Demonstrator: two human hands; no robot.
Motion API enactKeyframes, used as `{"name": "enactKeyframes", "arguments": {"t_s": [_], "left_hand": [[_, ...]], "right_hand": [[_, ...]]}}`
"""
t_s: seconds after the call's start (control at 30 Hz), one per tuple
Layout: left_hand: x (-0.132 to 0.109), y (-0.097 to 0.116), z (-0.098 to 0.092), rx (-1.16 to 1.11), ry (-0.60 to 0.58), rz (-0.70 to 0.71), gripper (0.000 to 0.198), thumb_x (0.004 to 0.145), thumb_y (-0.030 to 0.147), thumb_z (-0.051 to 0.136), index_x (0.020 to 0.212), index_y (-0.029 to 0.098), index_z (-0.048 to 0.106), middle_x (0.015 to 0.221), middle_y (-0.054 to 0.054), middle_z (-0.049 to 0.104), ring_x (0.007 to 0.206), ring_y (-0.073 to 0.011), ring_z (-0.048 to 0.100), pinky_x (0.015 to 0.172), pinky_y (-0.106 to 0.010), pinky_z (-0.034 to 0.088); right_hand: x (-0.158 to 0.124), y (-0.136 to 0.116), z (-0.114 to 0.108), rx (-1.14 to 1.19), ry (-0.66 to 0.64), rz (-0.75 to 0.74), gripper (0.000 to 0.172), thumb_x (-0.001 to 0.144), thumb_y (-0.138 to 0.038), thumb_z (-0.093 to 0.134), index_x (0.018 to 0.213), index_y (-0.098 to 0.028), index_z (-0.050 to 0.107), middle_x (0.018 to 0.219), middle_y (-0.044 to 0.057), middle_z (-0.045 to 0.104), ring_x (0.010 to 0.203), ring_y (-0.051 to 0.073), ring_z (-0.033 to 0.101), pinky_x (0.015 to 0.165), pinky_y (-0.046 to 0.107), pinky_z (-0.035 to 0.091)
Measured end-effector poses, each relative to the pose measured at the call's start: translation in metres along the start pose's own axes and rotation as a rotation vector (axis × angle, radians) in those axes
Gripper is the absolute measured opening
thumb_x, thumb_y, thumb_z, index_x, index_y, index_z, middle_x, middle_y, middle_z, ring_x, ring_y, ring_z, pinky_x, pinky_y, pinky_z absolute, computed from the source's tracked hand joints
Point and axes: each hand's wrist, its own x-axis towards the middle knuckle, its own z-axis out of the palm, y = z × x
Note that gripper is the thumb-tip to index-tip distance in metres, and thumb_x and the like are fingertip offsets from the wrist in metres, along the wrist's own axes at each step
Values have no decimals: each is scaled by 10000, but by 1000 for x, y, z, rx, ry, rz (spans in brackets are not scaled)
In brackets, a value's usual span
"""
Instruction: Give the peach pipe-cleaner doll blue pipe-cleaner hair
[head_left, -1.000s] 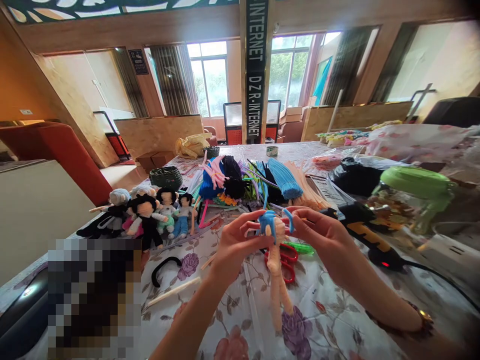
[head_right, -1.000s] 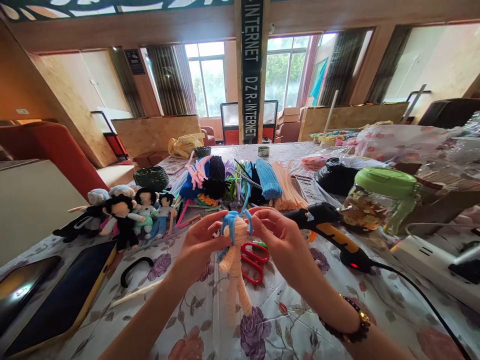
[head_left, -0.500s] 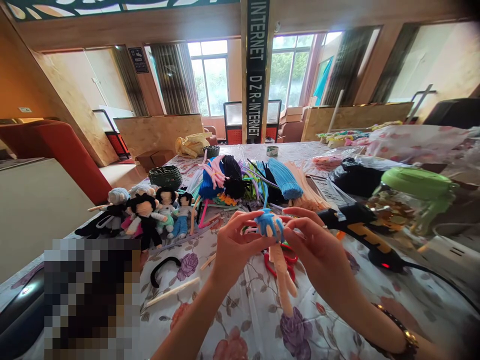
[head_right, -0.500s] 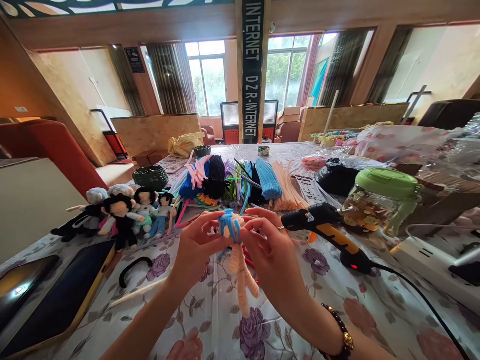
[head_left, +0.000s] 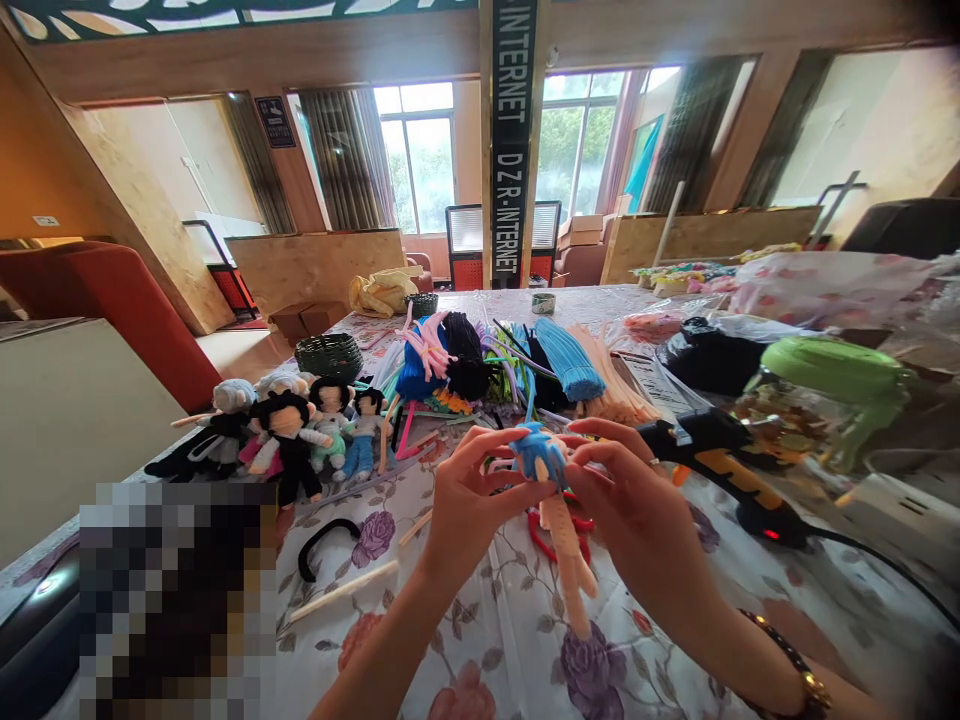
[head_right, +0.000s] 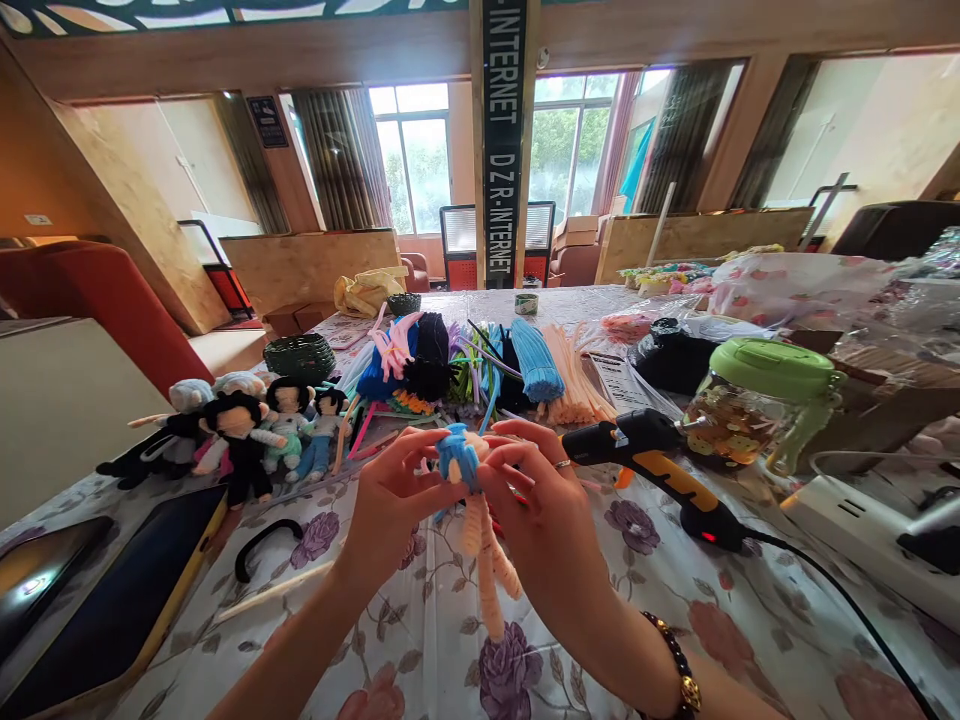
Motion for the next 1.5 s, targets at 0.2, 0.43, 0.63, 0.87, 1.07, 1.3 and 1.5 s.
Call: {"name": "enactKeyframes", "arguments": {"t_s": [0.2, 0.43, 0.63, 0.87, 1.07, 1.3, 1.5], "left_hand": [[1, -2, -2, -6, -41, 32, 451, 527, 74, 816, 921, 280, 737, 883, 4, 558, 838, -119, 571, 644, -165, 542], [-1, -3, -2, -9, -69, 44, 474, 537, 48, 806, 931, 300, 730, 896, 13, 554, 828, -98, 569, 661, -145, 534], [1, -4, -2, 8, -86, 39, 461, 560, 55, 796, 942, 303, 725, 907, 9, 557, 837, -106, 569, 672, -165, 538], [1, -2, -2, -12, -88, -18, 459, 521, 64, 813, 912, 294, 738, 877, 5, 562, 817, -113, 552, 641, -166, 532], [-1, 4, 0, -16, -101, -109, 419, 529, 126, 826, 917, 260, 743, 883, -27, 591, 816, -139, 542, 593, -185, 528], [-3, 5, -1, -79, -124, -218, 412, 573, 175, 823, 963, 267, 725, 808, 2, 608, 579, -64, 556, 574, -208, 525], [-2, 6, 0, -78, -102, -191, 399, 572, 172, 824, 951, 252, 729, 821, -7, 634, 664, -83, 579, 594, -178, 513]], "right_hand": [[-2, 2, -2, -57, 13, -47, 122, 883, -314, 562, 805, -227, 598, 1152, 48, 466, 992, 172, 640, 625, 205, 606], [-1, 5, -1, -31, 31, -77, 107, 879, -308, 567, 812, -228, 593, 1160, 45, 450, 964, 182, 658, 639, 259, 628], [0, 5, 0, -42, 47, -125, 87, 877, -283, 568, 820, -221, 593, 1144, 50, 455, 927, 168, 662, 660, 272, 630], [6, 3, -6, -59, 33, -245, 106, 871, -231, 573, 969, -256, 605, 1143, 59, 502, 989, 178, 622, 756, 324, 609], [14, 2, -21, -178, -6, -460, 241, 867, -154, 558, 1056, -274, 648, 1132, 67, 558, 1109, 213, 547, 878, 380, 547], [20, 11, -29, -307, -19, -700, 337, 766, -97, 672, 1044, -287, 676, 1165, 63, 546, 1024, 216, 593, 862, 391, 547], [21, 16, -33, -378, -53, -813, 363, 748, -140, 692, 1079, -287, 660, 1196, 74, 553, 1039, 236, 597, 834, 387, 563]]}}
